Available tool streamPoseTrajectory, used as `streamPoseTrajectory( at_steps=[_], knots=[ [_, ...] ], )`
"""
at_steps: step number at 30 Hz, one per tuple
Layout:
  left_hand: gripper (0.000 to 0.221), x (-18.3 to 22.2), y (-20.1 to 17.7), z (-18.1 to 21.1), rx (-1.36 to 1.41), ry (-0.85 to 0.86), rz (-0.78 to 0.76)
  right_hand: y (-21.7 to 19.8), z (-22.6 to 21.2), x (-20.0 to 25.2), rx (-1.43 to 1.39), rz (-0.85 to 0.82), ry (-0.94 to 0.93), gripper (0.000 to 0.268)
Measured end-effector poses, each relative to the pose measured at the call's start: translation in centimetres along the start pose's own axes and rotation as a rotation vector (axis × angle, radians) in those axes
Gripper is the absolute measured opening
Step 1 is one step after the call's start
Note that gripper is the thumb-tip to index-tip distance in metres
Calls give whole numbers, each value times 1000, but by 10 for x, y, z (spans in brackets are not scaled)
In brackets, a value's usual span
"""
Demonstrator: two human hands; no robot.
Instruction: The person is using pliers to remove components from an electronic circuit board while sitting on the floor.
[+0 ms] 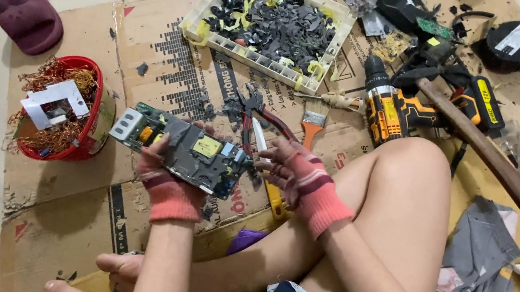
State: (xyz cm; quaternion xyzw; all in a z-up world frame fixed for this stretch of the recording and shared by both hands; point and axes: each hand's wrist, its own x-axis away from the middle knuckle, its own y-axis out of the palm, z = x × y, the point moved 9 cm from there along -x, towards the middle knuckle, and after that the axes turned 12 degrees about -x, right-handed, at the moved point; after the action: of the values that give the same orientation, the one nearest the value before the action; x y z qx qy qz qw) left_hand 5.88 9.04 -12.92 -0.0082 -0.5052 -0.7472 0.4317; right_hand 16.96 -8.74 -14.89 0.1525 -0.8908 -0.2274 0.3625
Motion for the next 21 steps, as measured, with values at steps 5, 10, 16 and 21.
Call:
streamPoseTrajectory(
  at_steps=[5, 10, 16, 21],
  knots=[
    [44, -6, -8, 2, 28, 12, 26, -40, -20, -32, 193, 105, 14, 49],
    [42, 1, -24, 1, 49, -50, 259, -56, -38, -30, 163, 224, 10, 42],
    [39, 5, -41, 15, 86, -112, 297, -88, -58, -83, 222, 217, -156, 34],
    [32, -30, -99, 25, 56, -3, 284, -93, -68, -92, 500, 262, -67, 45]
  ],
)
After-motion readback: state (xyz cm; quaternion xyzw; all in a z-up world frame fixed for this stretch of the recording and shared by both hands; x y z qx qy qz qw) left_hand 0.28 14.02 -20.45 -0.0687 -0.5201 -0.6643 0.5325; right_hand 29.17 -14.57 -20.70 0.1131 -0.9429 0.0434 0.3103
